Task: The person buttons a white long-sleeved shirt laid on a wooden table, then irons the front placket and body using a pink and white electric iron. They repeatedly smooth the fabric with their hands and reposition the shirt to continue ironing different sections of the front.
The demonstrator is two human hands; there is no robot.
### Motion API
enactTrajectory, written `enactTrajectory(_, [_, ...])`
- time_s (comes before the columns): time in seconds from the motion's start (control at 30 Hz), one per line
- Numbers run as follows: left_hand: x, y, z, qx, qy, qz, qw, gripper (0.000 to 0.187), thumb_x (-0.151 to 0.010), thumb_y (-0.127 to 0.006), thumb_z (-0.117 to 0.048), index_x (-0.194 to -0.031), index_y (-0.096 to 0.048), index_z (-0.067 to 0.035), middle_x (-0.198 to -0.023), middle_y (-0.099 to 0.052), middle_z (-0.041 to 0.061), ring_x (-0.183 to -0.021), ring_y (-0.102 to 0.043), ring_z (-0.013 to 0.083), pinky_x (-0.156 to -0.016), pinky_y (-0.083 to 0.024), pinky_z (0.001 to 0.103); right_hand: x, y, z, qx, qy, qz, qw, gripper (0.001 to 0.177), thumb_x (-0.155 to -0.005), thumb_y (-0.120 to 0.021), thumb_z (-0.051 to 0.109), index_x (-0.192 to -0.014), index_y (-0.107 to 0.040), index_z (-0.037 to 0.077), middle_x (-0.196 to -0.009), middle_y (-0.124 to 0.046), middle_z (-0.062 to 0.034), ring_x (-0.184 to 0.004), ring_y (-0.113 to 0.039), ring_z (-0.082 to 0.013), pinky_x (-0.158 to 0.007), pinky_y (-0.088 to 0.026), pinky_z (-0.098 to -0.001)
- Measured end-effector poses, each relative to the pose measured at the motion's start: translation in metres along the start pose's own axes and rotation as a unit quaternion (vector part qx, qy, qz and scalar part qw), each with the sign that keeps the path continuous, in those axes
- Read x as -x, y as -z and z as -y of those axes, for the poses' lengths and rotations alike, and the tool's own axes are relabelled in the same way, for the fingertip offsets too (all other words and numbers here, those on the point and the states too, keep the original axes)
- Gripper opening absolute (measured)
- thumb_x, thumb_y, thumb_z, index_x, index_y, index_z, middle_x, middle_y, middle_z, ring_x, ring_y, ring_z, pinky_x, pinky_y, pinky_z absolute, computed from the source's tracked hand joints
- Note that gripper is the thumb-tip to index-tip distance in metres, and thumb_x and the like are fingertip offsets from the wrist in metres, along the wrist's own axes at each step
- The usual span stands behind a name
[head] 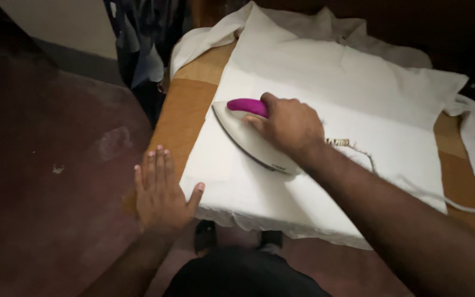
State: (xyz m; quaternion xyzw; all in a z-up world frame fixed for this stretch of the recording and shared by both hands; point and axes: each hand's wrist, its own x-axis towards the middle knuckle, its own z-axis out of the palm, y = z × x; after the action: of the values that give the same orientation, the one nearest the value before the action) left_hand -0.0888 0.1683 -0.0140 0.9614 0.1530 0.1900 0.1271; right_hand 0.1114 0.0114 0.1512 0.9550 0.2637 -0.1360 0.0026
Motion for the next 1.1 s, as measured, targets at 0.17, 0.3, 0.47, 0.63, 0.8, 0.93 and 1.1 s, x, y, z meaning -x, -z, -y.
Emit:
enactTrajectory(0.17, [-0.002,0.003,0.003,-0.007,-0.01,0.005,1.0,0.095,-0.093,-0.048,-0.063,-0.153,-0.033,0.01,-0.162,-0.031,0.029,-0.153,-0.025,0.0391,-0.123,-0.015,0.061,-0.002,0.006,-0.008,0.098,0.162,0.028,0.981,0.05,-0.09,-0.064,0.063,-0.116,-0.068,0.02,-0.088,-0.075,-0.0072,-0.083,-0.072,-0.0281,-0.078,-0.058,-0.0479])
enactTrajectory(0.3, [0.0,-0.001,0.007,-0.002,-0.01,0.008,1.0,0.092,-0.095,-0.046,-0.061,-0.153,-0.033,0.009,-0.162,-0.032,0.028,-0.153,-0.025,0.0391,-0.122,-0.017,0.06,-0.016,0.004,0.005,0.018,-0.002,0.013,1.0,0.053,-0.094,-0.06,0.062,-0.126,-0.064,0.02,-0.088,-0.074,-0.0085,-0.078,-0.075,-0.0255,-0.075,-0.06,-0.0463])
enactTrajectory(0.47, [0.007,0.003,0.024,0.029,-0.035,0.006,0.999,0.079,-0.101,-0.046,-0.051,-0.157,-0.032,0.004,-0.167,-0.032,0.021,-0.158,-0.028,0.0356,-0.127,-0.027,0.057,0.002,0.004,0.008,0.035,0.061,0.071,0.995,0.051,-0.09,-0.059,0.065,-0.121,-0.066,0.024,-0.084,-0.073,-0.007,-0.077,-0.074,-0.0242,-0.074,-0.058,-0.0451])
enactTrajectory(0.63, [0.009,0.008,0.031,0.064,0.018,0.062,0.996,0.099,-0.09,-0.054,-0.058,-0.155,-0.02,0.009,-0.167,-0.019,0.024,-0.151,-0.024,0.0414,-0.111,-0.034,0.061,0.038,-0.014,0.015,0.051,0.173,0.047,0.983,0.05,-0.092,-0.059,0.064,-0.113,-0.067,0.02,-0.084,-0.073,-0.0056,-0.074,-0.071,-0.025,-0.067,-0.058,-0.0451])
enactTrajectory(0.8, [0.005,0.012,0.034,0.022,0.047,0.146,0.988,0.106,-0.086,-0.054,-0.064,-0.159,-0.016,0.004,-0.167,-0.014,0.021,-0.152,-0.02,0.038,-0.108,-0.034,0.063,0.016,-0.011,0.013,0.038,0.074,0.078,0.993,0.048,-0.096,-0.055,0.06,-0.125,-0.062,0.021,-0.087,-0.071,-0.0036,-0.068,-0.07,-0.0167,-0.06,-0.061,-0.0384])
enactTrajectory(0.93, [0.006,0.01,0.035,0.055,0.019,0.107,0.993,0.1,-0.091,-0.048,-0.064,-0.154,-0.019,0.009,-0.166,-0.016,0.024,-0.151,-0.021,0.042,-0.109,-0.033,0.063,-0.032,0.006,-0.001,0.008,-0.029,0.034,0.999,0.051,-0.096,-0.058,0.059,-0.128,-0.062,0.02,-0.088,-0.073,-0.0061,-0.071,-0.072,-0.0185,-0.066,-0.061,-0.0403])
enactTrajectory(1.1, [0.001,0.011,0.025,0.049,-0.047,-0.008,0.998,0.088,-0.088,-0.056,-0.043,-0.152,-0.028,0.011,-0.162,-0.024,0.03,-0.148,-0.028,0.0458,-0.119,-0.023,0.064,-0.046,0.012,-0.017,0.003,0.014,-0.05,0.999,0.052,-0.09,-0.068,0.06,-0.122,-0.067,0.019,-0.091,-0.075,-0.0086,-0.08,-0.072,-0.0277,-0.077,-0.058,-0.0487])
